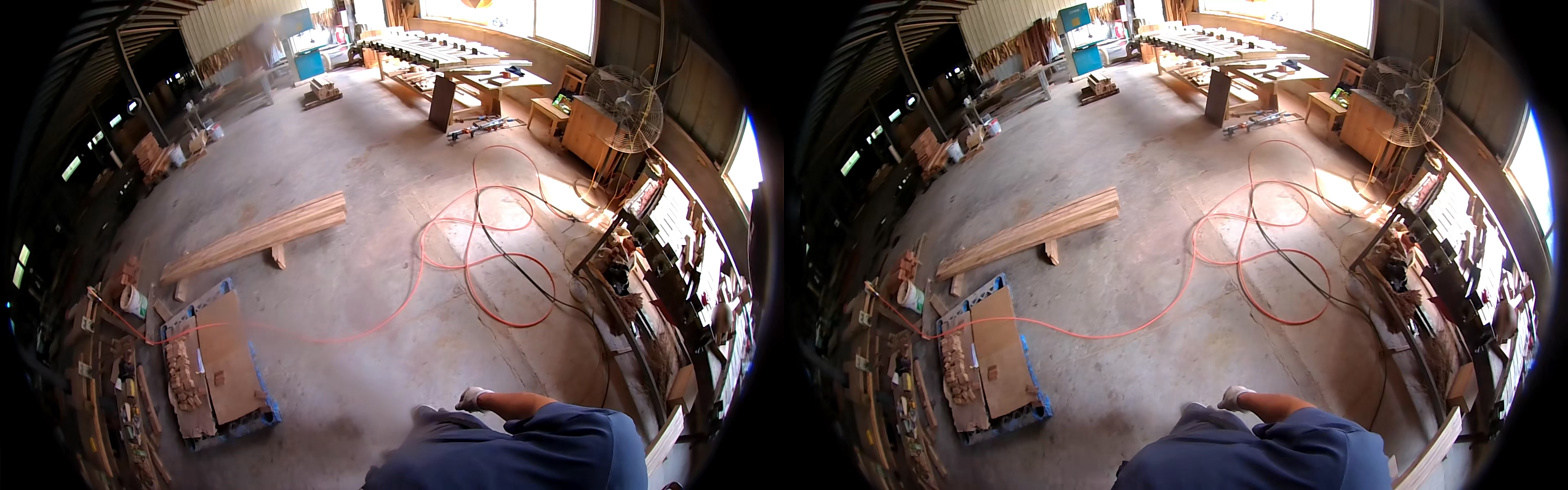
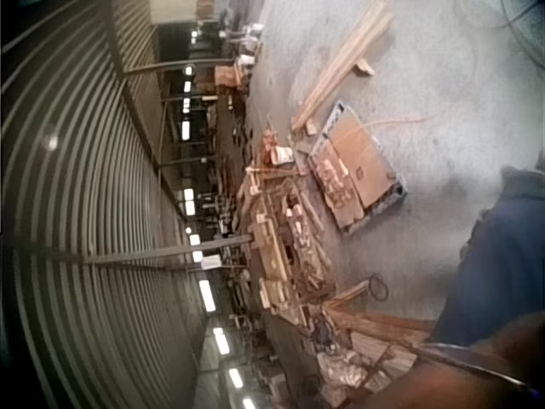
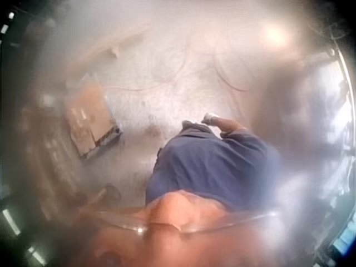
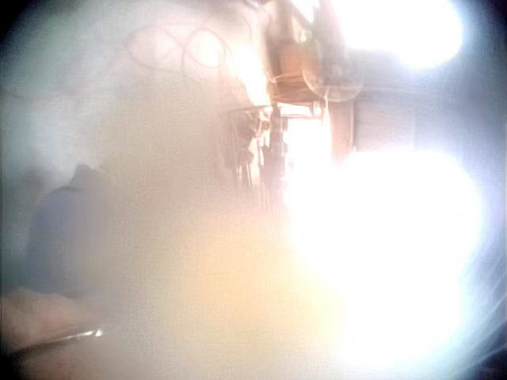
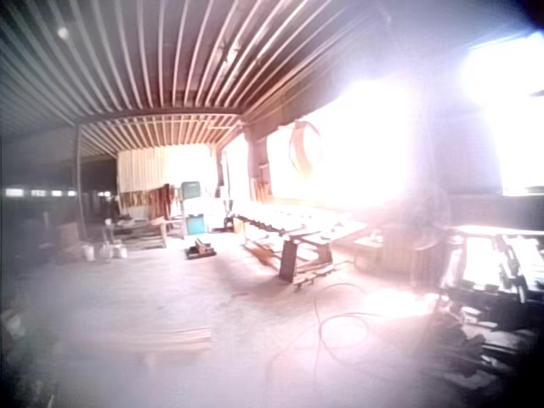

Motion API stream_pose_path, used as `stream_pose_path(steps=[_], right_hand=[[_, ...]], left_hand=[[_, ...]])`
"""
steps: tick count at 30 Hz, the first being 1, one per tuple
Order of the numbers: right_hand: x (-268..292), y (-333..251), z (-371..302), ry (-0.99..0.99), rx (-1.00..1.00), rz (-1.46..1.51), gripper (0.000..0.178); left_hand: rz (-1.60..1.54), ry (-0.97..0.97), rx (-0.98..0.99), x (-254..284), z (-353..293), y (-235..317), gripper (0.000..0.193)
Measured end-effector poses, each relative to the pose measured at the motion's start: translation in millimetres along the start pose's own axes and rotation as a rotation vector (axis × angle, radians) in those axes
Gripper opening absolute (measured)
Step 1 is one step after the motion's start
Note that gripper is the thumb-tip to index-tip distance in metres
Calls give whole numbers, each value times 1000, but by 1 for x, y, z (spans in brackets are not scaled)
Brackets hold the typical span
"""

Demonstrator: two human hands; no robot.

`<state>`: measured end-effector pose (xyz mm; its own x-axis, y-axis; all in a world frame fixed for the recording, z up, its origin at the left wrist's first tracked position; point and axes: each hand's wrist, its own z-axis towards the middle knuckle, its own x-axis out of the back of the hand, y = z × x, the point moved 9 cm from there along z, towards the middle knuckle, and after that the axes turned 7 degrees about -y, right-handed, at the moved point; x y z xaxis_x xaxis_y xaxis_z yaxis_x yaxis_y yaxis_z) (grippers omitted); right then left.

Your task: The person moves long wooden planks from a floor pile to a workbench and then to a clamped assembly frame. They use a hammer to tap the planks into place within the frame, aligning them with other pieces.

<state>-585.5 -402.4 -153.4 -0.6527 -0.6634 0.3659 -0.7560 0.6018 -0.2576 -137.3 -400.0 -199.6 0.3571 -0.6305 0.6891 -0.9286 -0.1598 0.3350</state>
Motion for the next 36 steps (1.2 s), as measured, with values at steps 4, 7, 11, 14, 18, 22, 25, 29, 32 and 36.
stream_pose_path(steps=[4,7,11,14,18,22,25,29,32,36], right_hand=[[1,9,10,-29,-12,0,42],[5,5,13,-11,2,-44,41],[12,-11,3,18,24,19,40],[10,-19,-1,-44,36,63,50],[11,-21,10,-34,65,3,41],[10,-15,10,-35,51,-2,43],[11,-11,13,-43,49,-45,43],[10,-4,10,-73,20,3,43],[7,12,20,-23,24,36,50],[11,12,13,-114,7,48,52]], left_hand=[[-12,-3,0,-2,0,1,19],[-18,-8,12,-3,-1,-1,19],[-21,-10,26,-6,-2,-5,19],[-26,-5,31,-9,-7,-8,19],[-28,-5,51,-15,-12,-17,19],[-29,3,75,-16,-20,-29,19],[-26,9,87,-18,-24,-36,19],[-14,21,105,-23,-37,-49,19],[11,19,101,-29,-49,-59,20],[74,37,99,-32,-63,-74,20]])
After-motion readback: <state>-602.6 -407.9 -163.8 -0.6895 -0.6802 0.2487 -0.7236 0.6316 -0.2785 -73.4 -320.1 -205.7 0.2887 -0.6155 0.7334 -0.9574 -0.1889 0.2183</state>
